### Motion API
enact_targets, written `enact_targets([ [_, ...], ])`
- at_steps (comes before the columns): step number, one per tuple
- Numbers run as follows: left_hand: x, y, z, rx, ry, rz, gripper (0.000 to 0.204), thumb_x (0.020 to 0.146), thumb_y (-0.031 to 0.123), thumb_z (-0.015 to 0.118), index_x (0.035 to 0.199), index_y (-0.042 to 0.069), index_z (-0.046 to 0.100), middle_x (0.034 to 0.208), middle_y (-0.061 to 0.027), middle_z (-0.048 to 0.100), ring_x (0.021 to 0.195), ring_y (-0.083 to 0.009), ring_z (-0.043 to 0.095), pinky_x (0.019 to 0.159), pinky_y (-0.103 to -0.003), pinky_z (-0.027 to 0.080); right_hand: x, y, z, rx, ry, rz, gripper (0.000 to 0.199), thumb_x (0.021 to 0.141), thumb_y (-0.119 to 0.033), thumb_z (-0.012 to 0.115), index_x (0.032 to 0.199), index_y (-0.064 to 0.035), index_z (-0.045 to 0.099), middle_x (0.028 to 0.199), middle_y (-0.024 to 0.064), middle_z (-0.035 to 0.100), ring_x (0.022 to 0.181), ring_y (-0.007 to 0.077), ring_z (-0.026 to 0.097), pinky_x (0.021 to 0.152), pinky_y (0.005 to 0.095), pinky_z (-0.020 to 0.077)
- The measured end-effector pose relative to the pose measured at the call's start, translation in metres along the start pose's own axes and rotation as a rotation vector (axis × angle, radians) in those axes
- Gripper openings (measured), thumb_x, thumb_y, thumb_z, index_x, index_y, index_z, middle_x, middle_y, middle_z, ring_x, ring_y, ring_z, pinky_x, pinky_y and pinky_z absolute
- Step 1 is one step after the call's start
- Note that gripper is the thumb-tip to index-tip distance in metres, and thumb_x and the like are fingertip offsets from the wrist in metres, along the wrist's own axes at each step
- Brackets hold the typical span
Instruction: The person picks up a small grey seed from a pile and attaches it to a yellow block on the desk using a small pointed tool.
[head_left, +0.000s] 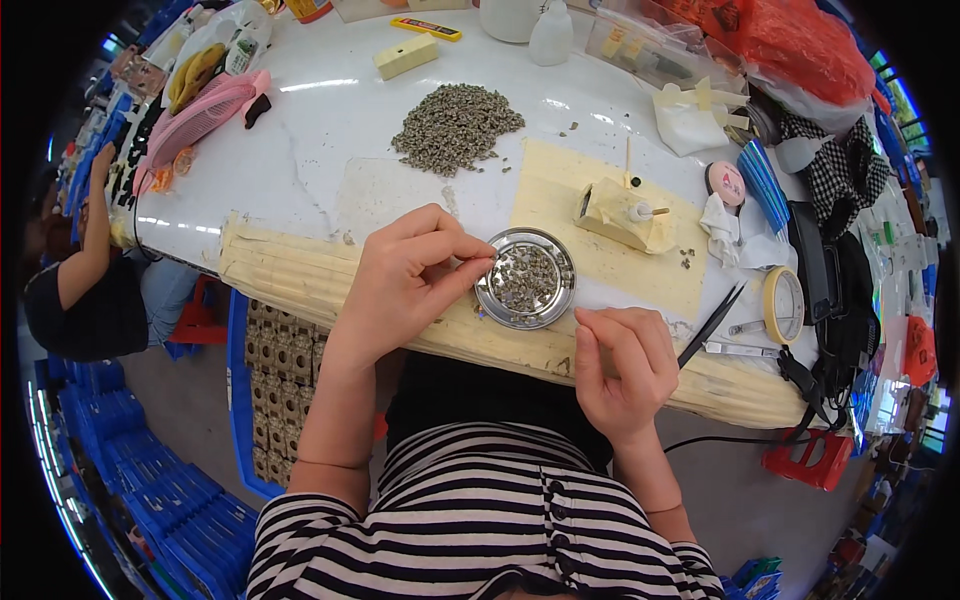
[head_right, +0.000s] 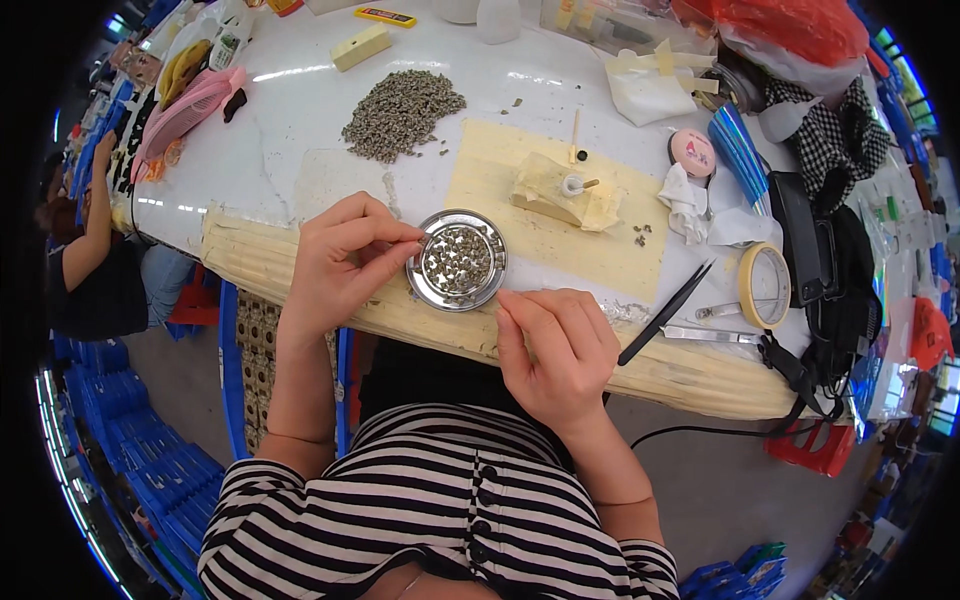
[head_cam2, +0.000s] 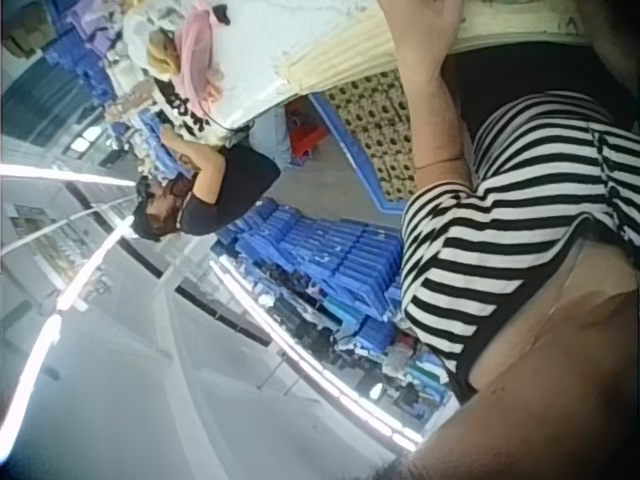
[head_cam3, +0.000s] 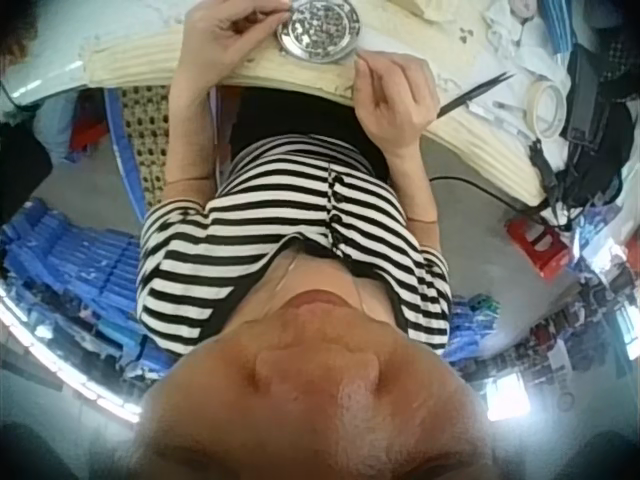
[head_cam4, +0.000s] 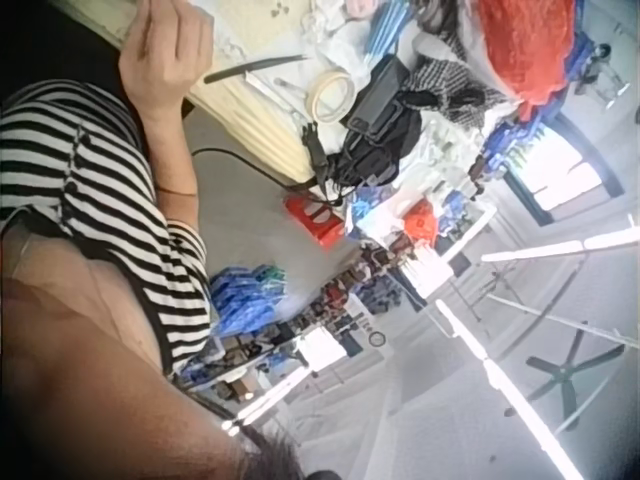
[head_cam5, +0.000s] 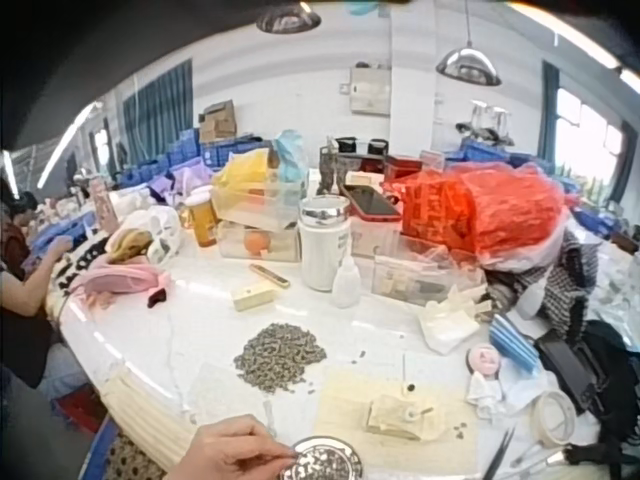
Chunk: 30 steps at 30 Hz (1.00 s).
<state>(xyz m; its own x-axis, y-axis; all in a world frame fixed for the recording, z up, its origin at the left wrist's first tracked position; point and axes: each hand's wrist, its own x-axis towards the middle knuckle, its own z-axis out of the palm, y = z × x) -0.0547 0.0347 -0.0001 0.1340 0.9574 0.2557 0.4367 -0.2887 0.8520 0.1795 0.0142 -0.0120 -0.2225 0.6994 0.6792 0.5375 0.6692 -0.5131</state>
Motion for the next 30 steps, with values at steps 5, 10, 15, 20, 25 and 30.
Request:
enact_targets([
  [5,-0.001,-0.001,-0.001,0.011,-0.002,0.020,0.011,0.083,-0.003,0.074,0.093,-0.001,0.074,0.081,-0.0039,0.061,0.066,-0.0080,0.060,0.057,-0.021,0.047,0.000,-0.002,0.003,-0.006,0.024,0.006,0.017,0.073,0.004,0.076,0.089,0.0000,0.071,0.079,0.0089,0.065,0.067,0.0245,0.061,0.058,0.0322,0.0482],
  [10,-0.001,-0.004,0.002,0.000,-0.007,0.036,0.012,0.083,-0.004,0.074,0.095,-0.001,0.075,0.083,-0.0032,0.061,0.067,-0.0074,0.062,0.057,-0.022,0.048,0.002,-0.002,0.004,-0.021,0.015,0.008,0.016,0.074,0.003,0.076,0.089,-0.0006,0.070,0.079,0.0088,0.065,0.067,0.0245,0.061,0.058,0.0324,0.0484],
  [15,-0.002,-0.003,-0.002,0.065,-0.040,0.048,0.012,0.083,-0.001,0.075,0.094,0.000,0.075,0.082,-0.0030,0.061,0.066,-0.0073,0.060,0.057,-0.022,0.049,0.002,-0.004,0.003,-0.030,-0.024,0.011,0.015,0.075,0.003,0.076,0.088,-0.0009,0.070,0.080,0.0088,0.066,0.069,0.0252,0.062,0.059,0.0332,0.0489],
  [20,-0.003,-0.004,-0.001,-0.027,-0.034,0.031,0.013,0.083,0.000,0.075,0.096,0.001,0.075,0.082,-0.0030,0.062,0.065,-0.0074,0.058,0.057,-0.022,0.047,0.000,-0.004,0.004,-0.036,-0.027,0.036,0.014,0.076,0.002,0.075,0.088,-0.0009,0.071,0.081,0.0091,0.066,0.070,0.0252,0.062,0.061,0.0334,0.0492],
  [25,0.002,-0.004,-0.013,-0.022,0.083,0.013,0.010,0.084,0.000,0.073,0.093,-0.001,0.072,0.083,-0.0042,0.063,0.065,-0.0092,0.057,0.059,-0.023,0.045,0.001,-0.006,0.004,-0.028,-0.016,0.039,0.014,0.076,0.003,0.075,0.089,-0.0007,0.071,0.081,0.0091,0.066,0.069,0.0248,0.061,0.061,0.0330,0.0487],
  [30,0.039,-0.008,-0.031,0.319,0.102,0.147,0.008,0.084,0.002,0.072,0.091,0.001,0.070,0.084,-0.0064,0.063,0.068,-0.0155,0.060,0.061,-0.026,0.048,0.001,-0.006,0.005,-0.049,-0.008,0.028,0.015,0.076,0.003,0.075,0.090,-0.0006,0.071,0.080,0.0088,0.066,0.068,0.0246,0.061,0.060,0.0325,0.0481],
])
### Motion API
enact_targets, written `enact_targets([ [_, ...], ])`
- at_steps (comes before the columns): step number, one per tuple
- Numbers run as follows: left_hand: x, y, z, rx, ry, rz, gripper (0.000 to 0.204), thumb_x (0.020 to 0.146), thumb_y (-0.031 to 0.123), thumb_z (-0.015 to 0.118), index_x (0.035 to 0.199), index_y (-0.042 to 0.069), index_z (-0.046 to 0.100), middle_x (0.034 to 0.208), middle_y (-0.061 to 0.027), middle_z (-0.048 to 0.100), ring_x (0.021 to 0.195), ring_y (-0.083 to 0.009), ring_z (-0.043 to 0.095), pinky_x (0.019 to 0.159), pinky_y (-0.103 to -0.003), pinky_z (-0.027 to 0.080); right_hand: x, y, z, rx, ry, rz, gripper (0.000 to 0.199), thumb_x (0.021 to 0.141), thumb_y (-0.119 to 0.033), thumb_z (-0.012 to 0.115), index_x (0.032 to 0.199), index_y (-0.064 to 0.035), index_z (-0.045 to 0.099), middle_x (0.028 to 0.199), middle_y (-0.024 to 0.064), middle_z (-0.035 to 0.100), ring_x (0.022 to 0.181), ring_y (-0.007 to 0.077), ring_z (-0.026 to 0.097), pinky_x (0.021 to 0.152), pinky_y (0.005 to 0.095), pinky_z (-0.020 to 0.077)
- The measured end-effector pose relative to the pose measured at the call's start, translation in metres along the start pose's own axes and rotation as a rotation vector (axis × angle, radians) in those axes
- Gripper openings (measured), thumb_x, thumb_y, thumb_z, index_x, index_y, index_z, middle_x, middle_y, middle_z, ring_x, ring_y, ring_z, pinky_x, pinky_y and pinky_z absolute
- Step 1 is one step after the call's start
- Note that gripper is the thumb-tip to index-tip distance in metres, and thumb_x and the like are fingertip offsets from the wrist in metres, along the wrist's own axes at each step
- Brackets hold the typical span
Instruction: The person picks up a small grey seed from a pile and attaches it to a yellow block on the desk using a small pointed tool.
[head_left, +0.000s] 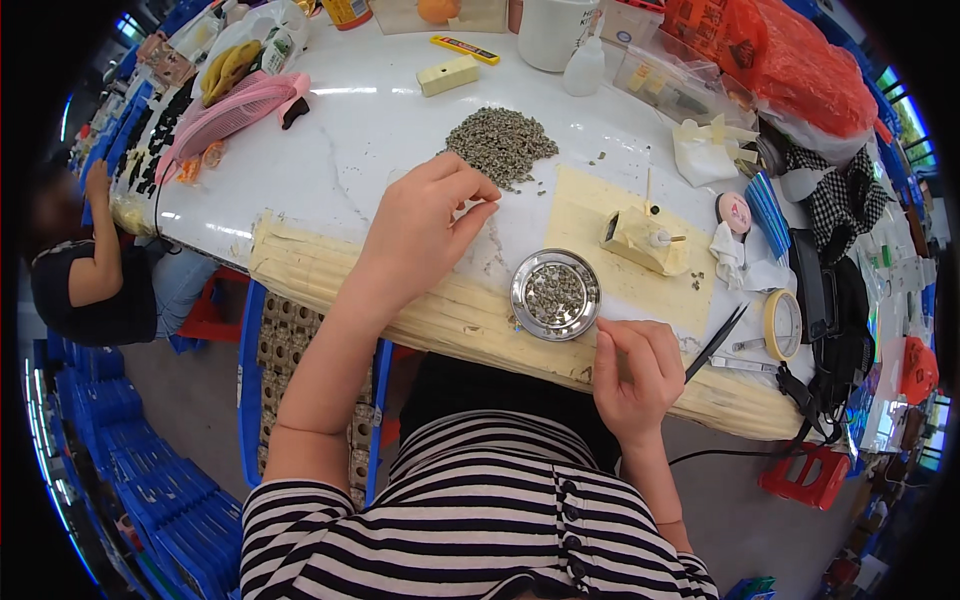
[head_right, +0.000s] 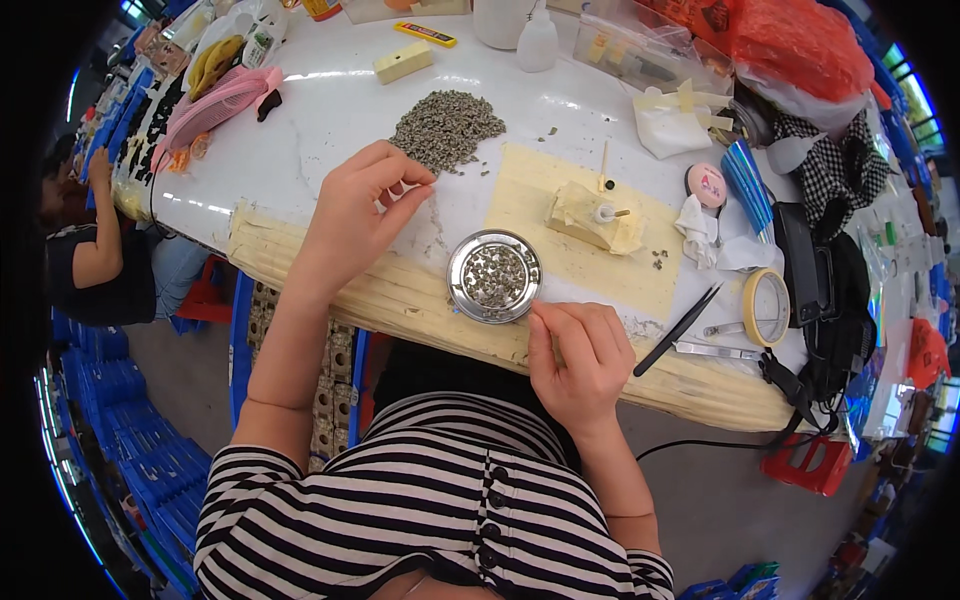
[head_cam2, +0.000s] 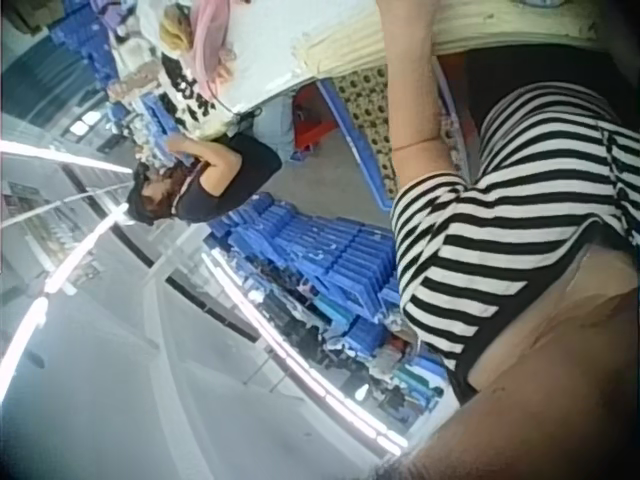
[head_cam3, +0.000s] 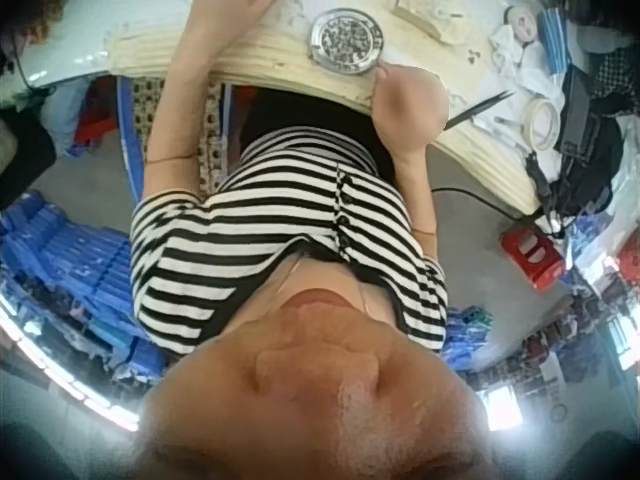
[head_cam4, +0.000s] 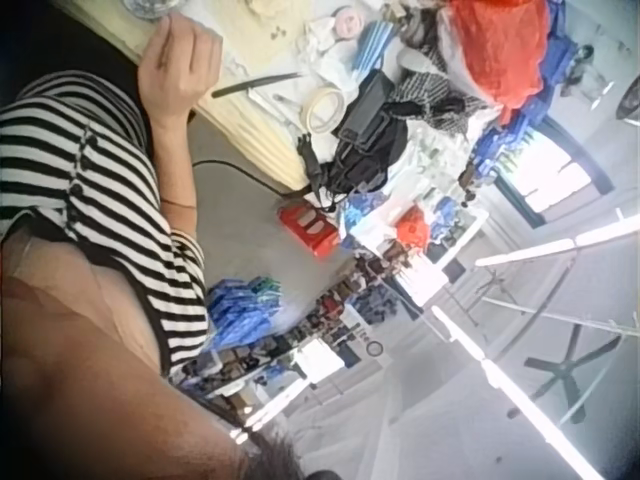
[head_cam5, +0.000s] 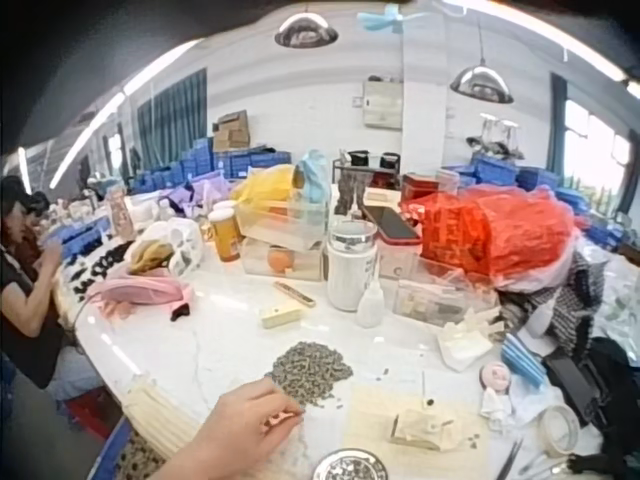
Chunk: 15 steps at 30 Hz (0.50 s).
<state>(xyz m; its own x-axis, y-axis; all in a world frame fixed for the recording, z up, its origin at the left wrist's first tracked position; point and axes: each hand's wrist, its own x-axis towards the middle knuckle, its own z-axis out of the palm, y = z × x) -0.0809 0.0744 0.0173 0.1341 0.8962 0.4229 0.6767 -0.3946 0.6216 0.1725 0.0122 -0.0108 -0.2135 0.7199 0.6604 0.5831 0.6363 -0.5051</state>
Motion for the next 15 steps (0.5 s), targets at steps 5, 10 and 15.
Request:
enact_targets([
  [5,0.028,-0.011,0.008,0.115,-0.133,0.067,0.006,0.085,0.005,0.071,0.090,0.002,0.069,0.085,-0.0078,0.062,0.073,-0.0209,0.063,0.065,-0.031,0.051,-0.001,-0.001,0.000,-0.004,0.024,0.020,0.015,0.075,0.003,0.075,0.090,-0.0007,0.071,0.080,0.0087,0.065,0.068,0.0244,0.060,0.059,0.0325,0.0481],
  [10,0.027,-0.017,0.018,0.117,-0.142,0.032,0.008,0.085,0.005,0.070,0.090,0.001,0.065,0.085,-0.0088,0.060,0.076,-0.0232,0.062,0.069,-0.033,0.051,0.000,0.001,-0.001,0.020,0.014,0.010,0.015,0.075,0.002,0.075,0.089,-0.0012,0.071,0.080,0.0084,0.065,0.068,0.0243,0.061,0.059,0.0326,0.0481],
  [15,0.021,-0.020,0.019,0.138,-0.094,0.042,0.010,0.086,0.005,0.070,0.092,0.001,0.063,0.085,-0.0086,0.059,0.075,-0.0234,0.061,0.068,-0.034,0.050,0.001,0.002,-0.003,0.057,-0.055,-0.025,0.015,0.075,0.002,0.075,0.089,-0.0014,0.071,0.080,0.0082,0.065,0.068,0.0246,0.061,0.059,0.0326,0.0481],
])
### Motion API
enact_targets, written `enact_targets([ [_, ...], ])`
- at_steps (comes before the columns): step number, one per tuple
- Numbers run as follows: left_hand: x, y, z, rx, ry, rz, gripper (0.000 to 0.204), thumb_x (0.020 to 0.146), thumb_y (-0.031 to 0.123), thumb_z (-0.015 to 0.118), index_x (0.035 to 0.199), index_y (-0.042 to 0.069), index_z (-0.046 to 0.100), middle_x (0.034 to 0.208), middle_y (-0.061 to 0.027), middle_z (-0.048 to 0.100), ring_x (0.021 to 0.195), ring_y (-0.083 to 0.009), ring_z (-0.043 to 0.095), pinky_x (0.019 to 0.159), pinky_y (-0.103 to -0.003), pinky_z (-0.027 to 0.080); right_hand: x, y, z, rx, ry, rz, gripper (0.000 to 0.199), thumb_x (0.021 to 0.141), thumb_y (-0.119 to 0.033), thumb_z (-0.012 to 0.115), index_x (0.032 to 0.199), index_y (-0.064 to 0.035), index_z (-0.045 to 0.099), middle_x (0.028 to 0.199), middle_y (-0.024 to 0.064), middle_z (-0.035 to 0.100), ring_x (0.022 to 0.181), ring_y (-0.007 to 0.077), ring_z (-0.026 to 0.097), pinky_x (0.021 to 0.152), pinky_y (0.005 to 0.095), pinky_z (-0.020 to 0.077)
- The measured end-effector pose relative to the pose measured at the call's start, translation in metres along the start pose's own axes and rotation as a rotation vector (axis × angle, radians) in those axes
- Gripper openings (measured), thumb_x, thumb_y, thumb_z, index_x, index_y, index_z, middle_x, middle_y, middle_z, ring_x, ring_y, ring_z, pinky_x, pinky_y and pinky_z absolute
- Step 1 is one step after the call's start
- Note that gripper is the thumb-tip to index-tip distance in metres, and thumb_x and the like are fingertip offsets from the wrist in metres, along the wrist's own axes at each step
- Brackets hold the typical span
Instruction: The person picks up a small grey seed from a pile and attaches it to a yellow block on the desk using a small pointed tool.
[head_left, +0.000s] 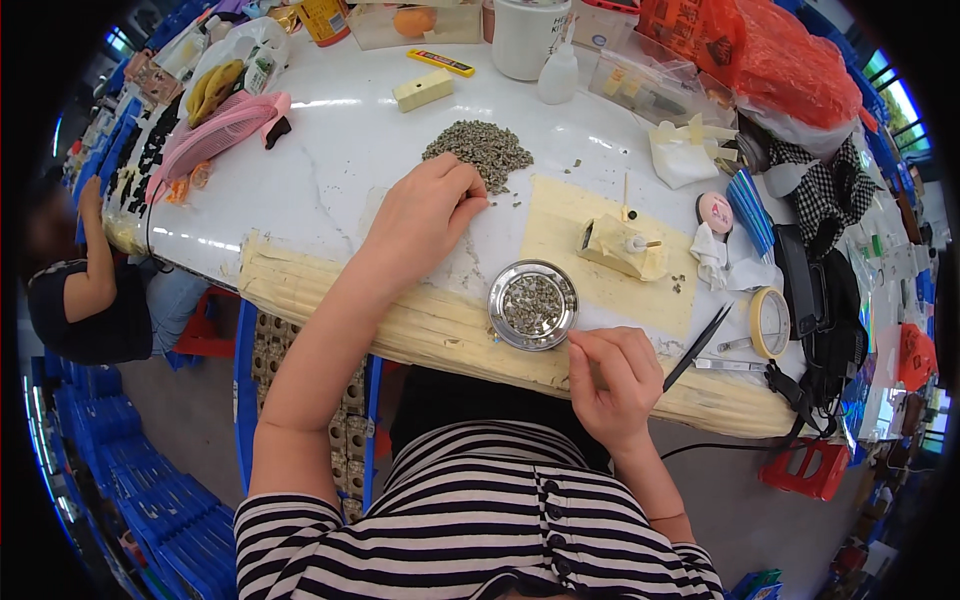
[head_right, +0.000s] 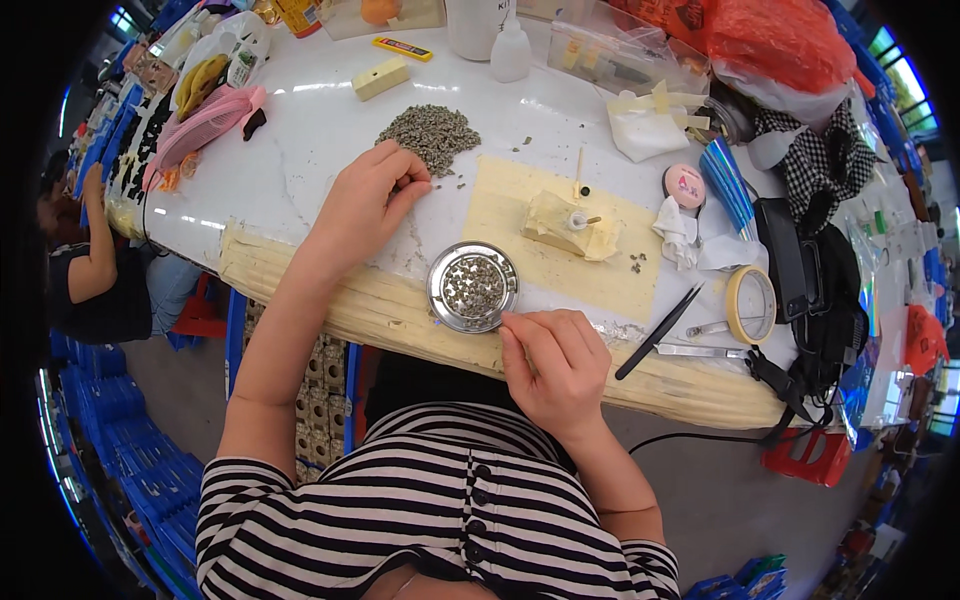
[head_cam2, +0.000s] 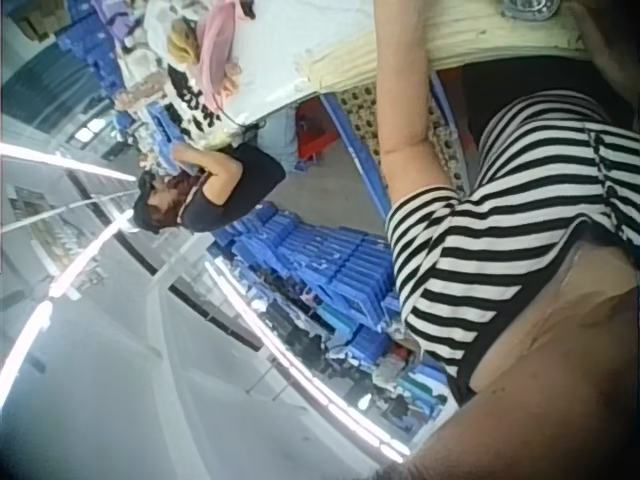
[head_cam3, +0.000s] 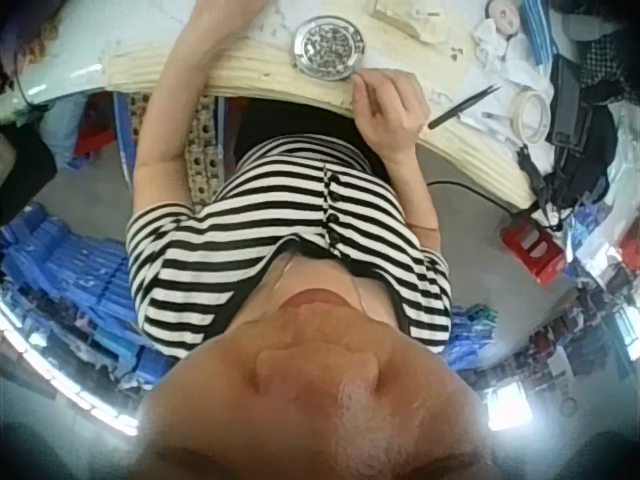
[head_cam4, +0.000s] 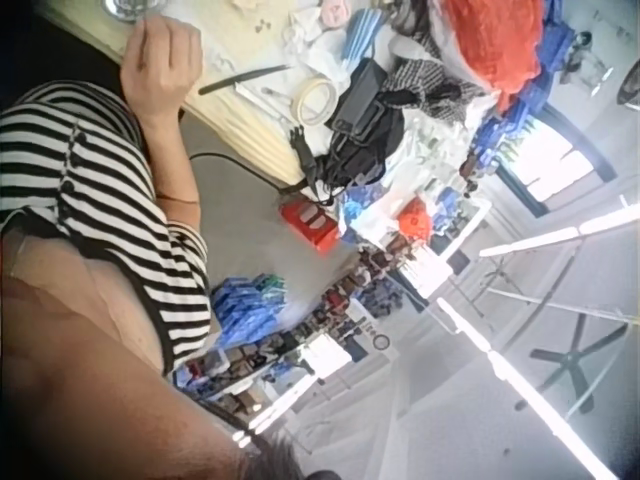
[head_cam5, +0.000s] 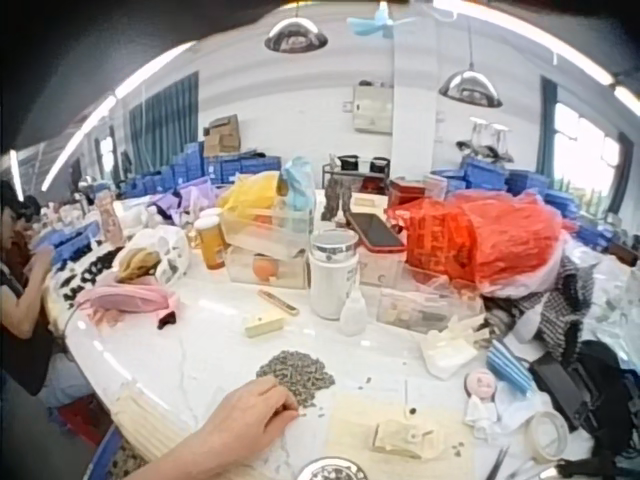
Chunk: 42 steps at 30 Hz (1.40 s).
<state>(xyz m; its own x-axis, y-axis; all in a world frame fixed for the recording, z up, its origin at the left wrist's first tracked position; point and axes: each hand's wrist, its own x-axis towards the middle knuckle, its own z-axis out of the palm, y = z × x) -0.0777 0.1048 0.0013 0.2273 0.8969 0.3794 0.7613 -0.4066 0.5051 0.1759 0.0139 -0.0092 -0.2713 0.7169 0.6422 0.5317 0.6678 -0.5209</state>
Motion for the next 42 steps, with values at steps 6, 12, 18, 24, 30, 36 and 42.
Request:
enact_targets([
  [6,-0.003,0.005,-0.007,-0.075,0.114,-0.025,0.009,0.086,0.003,0.069,0.092,0.000,0.063,0.083,-0.0075,0.063,0.072,-0.0172,0.062,0.062,-0.030,0.048,-0.001,0.000,0.002,-0.025,0.055,0.014,0.015,0.075,0.002,0.075,0.089,-0.0011,0.071,0.080,0.0083,0.066,0.068,0.0247,0.061,0.059,0.0324,0.0481],
  [12,-0.018,0.010,-0.009,-0.313,0.185,-0.166,0.009,0.085,0.000,0.070,0.093,-0.002,0.066,0.084,-0.0058,0.070,0.073,-0.0099,0.064,0.068,-0.024,0.052,-0.001,-0.001,-0.001,0.005,0.026,0.024,0.016,0.074,0.003,0.075,0.090,-0.0007,0.071,0.080,0.0089,0.066,0.069,0.0251,0.062,0.060,0.0325,0.0489],
  [18,-0.027,0.013,-0.011,-0.385,0.239,-0.200,0.009,0.085,0.000,0.071,0.094,-0.003,0.070,0.083,-0.0054,0.070,0.075,-0.0096,0.064,0.070,-0.023,0.052,0.001,-0.003,-0.001,-0.014,0.043,0.038,0.016,0.074,0.003,0.075,0.090,-0.0013,0.072,0.080,0.0088,0.067,0.070,0.0246,0.062,0.061,0.0325,0.0491],
  [24,-0.038,0.017,-0.013,-0.424,0.195,-0.174,0.012,0.085,-0.001,0.073,0.097,-0.002,0.073,0.084,-0.0065,0.070,0.074,-0.0106,0.064,0.070,-0.022,0.051,0.020,-0.019,-0.003,0.048,0.017,0.013,0.020,0.072,0.003,0.076,0.091,-0.0016,0.072,0.081,0.0085,0.067,0.070,0.0239,0.063,0.061,0.0328,0.0497],
  [30,-0.040,0.012,-0.017,-0.440,0.258,-0.154,0.018,0.085,-0.005,0.070,0.102,0.000,0.075,0.088,-0.0065,0.068,0.077,-0.0107,0.061,0.069,-0.023,0.049,0.056,-0.030,0.004,-0.012,-0.156,-0.129,0.024,0.071,-0.001,0.079,0.093,-0.0017,0.071,0.086,0.0080,0.068,0.070,0.0233,0.063,0.058,0.0312,0.0508],
  [36,-0.042,0.008,-0.018,-0.450,0.280,-0.089,0.022,0.086,-0.007,0.067,0.105,0.000,0.074,0.087,-0.0047,0.065,0.078,-0.0096,0.058,0.070,-0.022,0.047,0.089,-0.021,0.016,-0.274,-0.386,-0.213,0.013,0.073,-0.005,0.071,0.084,-0.0044,0.065,0.073,0.0044,0.059,0.069,0.0212,0.060,0.058,0.0317,0.0501],
  [42,-0.044,0.004,-0.019,-0.485,0.327,-0.107,0.021,0.085,-0.007,0.068,0.103,0.000,0.075,0.087,-0.0046,0.065,0.077,-0.0091,0.057,0.069,-0.022,0.045,0.124,0.003,0.055,-0.580,-0.515,-0.346,0.011,0.070,-0.005,0.067,0.081,-0.0043,0.064,0.077,0.0064,0.064,0.076,0.0221,0.064,0.062,0.0315,0.0542],
])
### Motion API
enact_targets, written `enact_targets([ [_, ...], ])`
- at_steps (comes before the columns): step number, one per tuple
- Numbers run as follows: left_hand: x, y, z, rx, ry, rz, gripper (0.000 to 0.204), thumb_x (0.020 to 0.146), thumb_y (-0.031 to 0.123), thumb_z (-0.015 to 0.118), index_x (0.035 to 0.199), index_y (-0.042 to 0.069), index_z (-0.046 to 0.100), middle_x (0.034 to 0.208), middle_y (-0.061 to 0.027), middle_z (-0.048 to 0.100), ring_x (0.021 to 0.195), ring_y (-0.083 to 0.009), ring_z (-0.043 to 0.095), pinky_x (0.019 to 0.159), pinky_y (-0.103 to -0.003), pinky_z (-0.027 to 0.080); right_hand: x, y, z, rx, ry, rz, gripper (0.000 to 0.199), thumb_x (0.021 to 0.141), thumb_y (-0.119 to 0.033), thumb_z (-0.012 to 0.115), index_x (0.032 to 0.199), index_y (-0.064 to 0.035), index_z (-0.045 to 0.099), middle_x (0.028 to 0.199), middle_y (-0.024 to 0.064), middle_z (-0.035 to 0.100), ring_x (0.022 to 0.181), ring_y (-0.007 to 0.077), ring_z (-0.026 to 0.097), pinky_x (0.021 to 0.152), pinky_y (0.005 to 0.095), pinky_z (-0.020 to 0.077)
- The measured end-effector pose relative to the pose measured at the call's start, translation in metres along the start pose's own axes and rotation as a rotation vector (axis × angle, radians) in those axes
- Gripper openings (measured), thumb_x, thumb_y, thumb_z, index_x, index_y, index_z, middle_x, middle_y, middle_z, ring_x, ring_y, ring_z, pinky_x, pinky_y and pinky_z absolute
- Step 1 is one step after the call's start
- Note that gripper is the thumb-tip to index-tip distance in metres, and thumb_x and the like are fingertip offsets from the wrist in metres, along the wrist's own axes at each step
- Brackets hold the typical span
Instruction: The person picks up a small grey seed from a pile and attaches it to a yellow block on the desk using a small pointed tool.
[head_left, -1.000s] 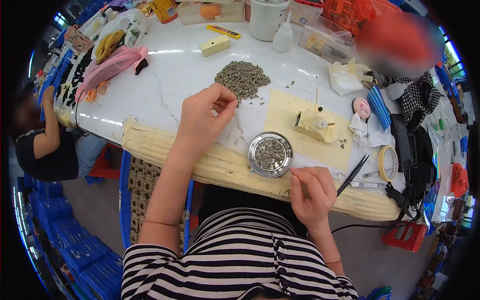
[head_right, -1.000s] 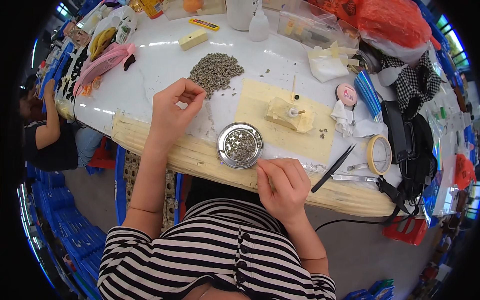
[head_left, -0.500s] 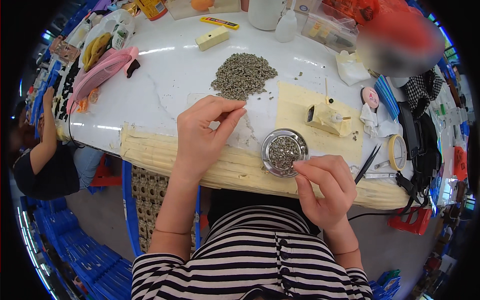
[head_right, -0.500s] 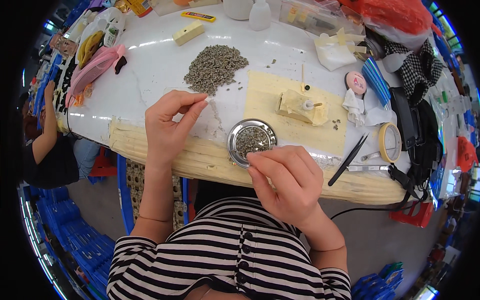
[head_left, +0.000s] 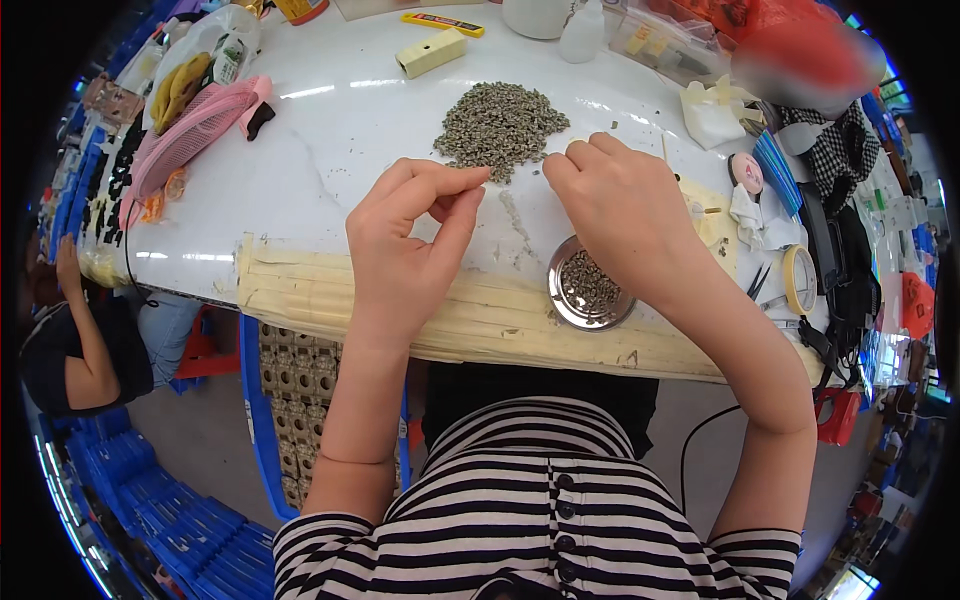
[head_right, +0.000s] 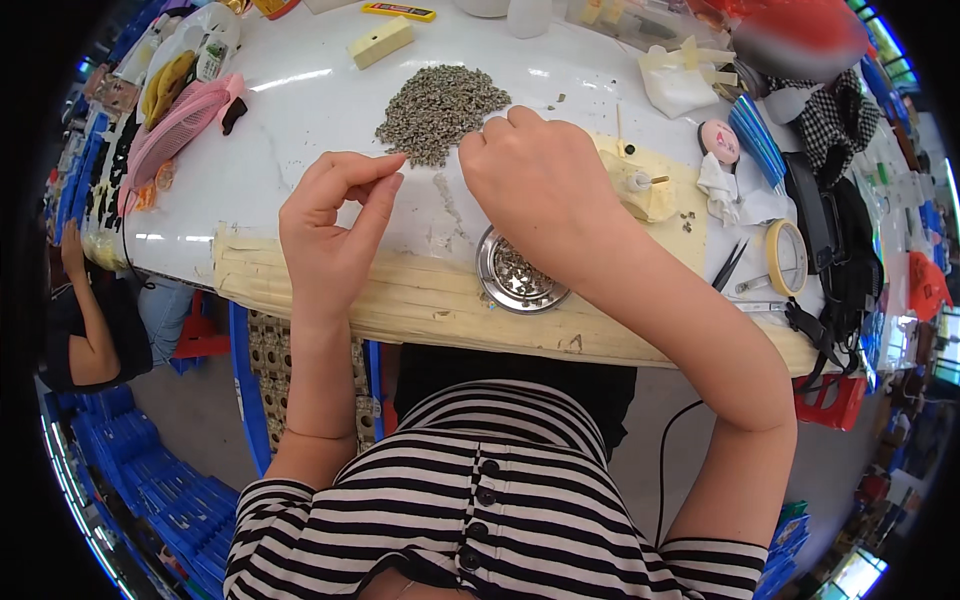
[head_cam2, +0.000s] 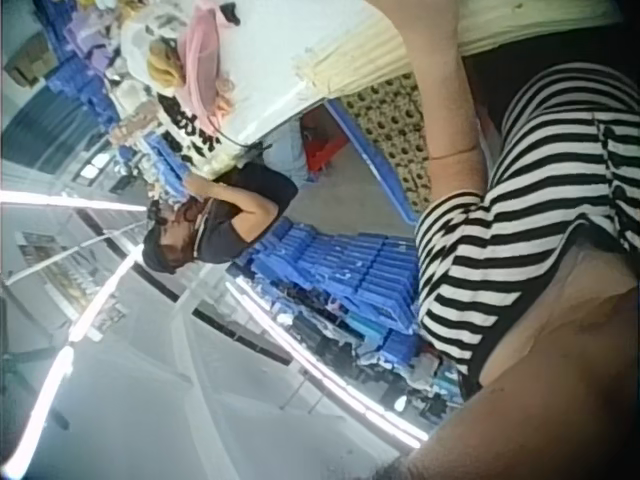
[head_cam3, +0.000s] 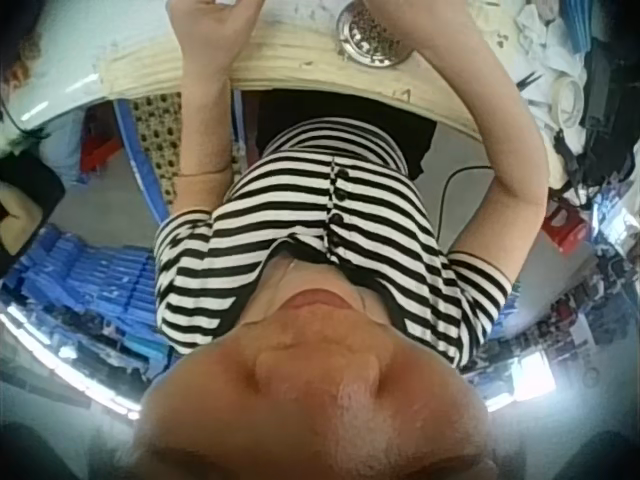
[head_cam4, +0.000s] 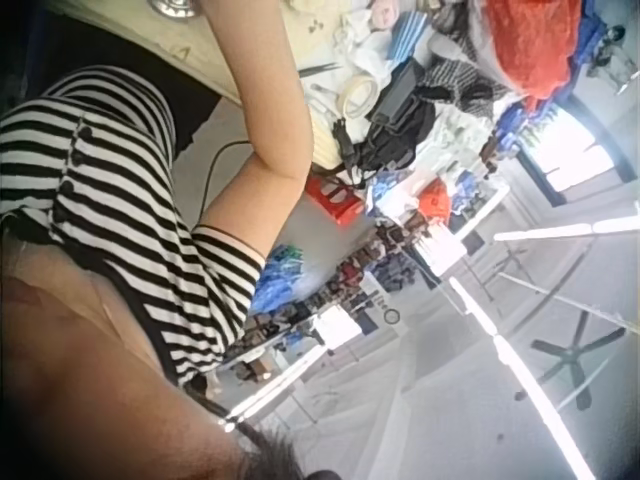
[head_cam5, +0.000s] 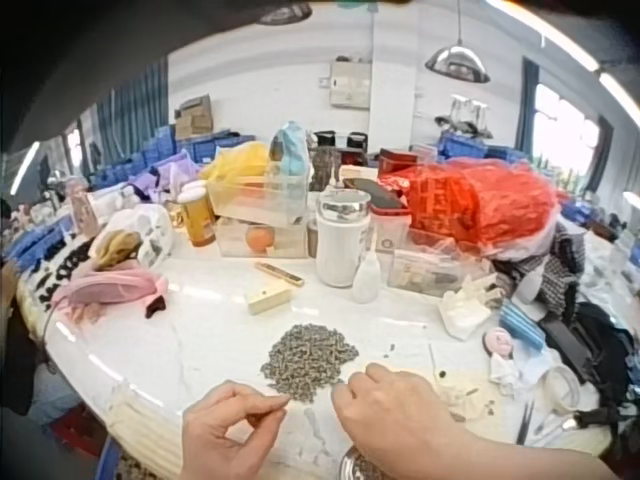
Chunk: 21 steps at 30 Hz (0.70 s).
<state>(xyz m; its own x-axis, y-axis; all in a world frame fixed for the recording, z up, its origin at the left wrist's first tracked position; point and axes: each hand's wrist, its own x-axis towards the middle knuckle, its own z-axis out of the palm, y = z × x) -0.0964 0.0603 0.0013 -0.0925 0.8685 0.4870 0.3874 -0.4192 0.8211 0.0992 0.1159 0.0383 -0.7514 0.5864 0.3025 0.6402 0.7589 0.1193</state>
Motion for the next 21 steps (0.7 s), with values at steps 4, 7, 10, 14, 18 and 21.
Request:
enact_targets([
  [4,0.001,-0.005,0.000,-0.019,0.017,0.017,0.018,0.082,-0.005,0.070,0.098,0.001,0.076,0.082,-0.0063,0.067,0.068,-0.0111,0.060,0.064,-0.023,0.049,0.011,-0.004,0.013,-0.102,-0.060,-0.058,0.013,0.067,-0.005,0.069,0.078,-0.0048,0.062,0.077,0.0051,0.063,0.079,0.0209,0.063,0.063,0.0315,0.0540],
  [7,0.001,-0.003,0.000,-0.029,0.015,0.012,0.018,0.081,-0.004,0.071,0.098,0.001,0.076,0.083,-0.0064,0.067,0.068,-0.0111,0.061,0.064,-0.023,0.050,0.014,-0.006,0.021,-0.177,0.000,-0.144,0.005,0.067,-0.006,0.069,0.070,-0.0051,0.066,0.070,0.0050,0.064,0.074,0.0188,0.063,0.058,0.0290,0.0523],
  [10,0.000,-0.004,0.000,-0.036,0.018,0.009,0.017,0.081,-0.004,0.071,0.097,0.000,0.075,0.083,-0.0069,0.068,0.068,-0.0113,0.061,0.065,-0.023,0.050,0.017,-0.007,0.025,-0.226,0.038,-0.207,0.002,0.066,-0.007,0.069,0.065,-0.0055,0.068,0.065,0.0041,0.064,0.071,0.0175,0.062,0.054,0.0279,0.0508],
  [14,-0.001,-0.006,0.001,-0.075,0.045,-0.044,0.015,0.081,-0.003,0.071,0.096,-0.001,0.073,0.083,-0.0070,0.068,0.069,-0.0113,0.062,0.065,-0.024,0.051,0.021,-0.006,0.024,-0.209,0.019,-0.205,0.002,0.068,-0.007,0.068,0.067,-0.0052,0.068,0.067,0.0052,0.065,0.073,0.0188,0.063,0.055,0.0292,0.0520],
  [18,-0.001,-0.008,0.001,-0.090,0.058,-0.067,0.013,0.082,-0.002,0.071,0.094,-0.001,0.072,0.083,-0.0068,0.068,0.071,-0.0112,0.063,0.066,-0.024,0.051,0.024,-0.001,0.022,-0.078,0.028,-0.128,0.005,0.073,-0.008,0.067,0.075,-0.0043,0.068,0.075,0.0070,0.067,0.078,0.0205,0.065,0.060,0.0309,0.0546],
  [21,-0.001,-0.007,0.001,-0.090,0.052,-0.076,0.011,0.082,-0.002,0.071,0.093,-0.001,0.072,0.084,-0.0071,0.069,0.071,-0.0111,0.063,0.066,-0.024,0.052,0.022,0.000,0.019,-0.042,0.005,-0.126,0.006,0.075,-0.008,0.066,0.079,-0.0040,0.068,0.079,0.0078,0.067,0.081,0.0209,0.066,0.062,0.0313,0.0557],
])
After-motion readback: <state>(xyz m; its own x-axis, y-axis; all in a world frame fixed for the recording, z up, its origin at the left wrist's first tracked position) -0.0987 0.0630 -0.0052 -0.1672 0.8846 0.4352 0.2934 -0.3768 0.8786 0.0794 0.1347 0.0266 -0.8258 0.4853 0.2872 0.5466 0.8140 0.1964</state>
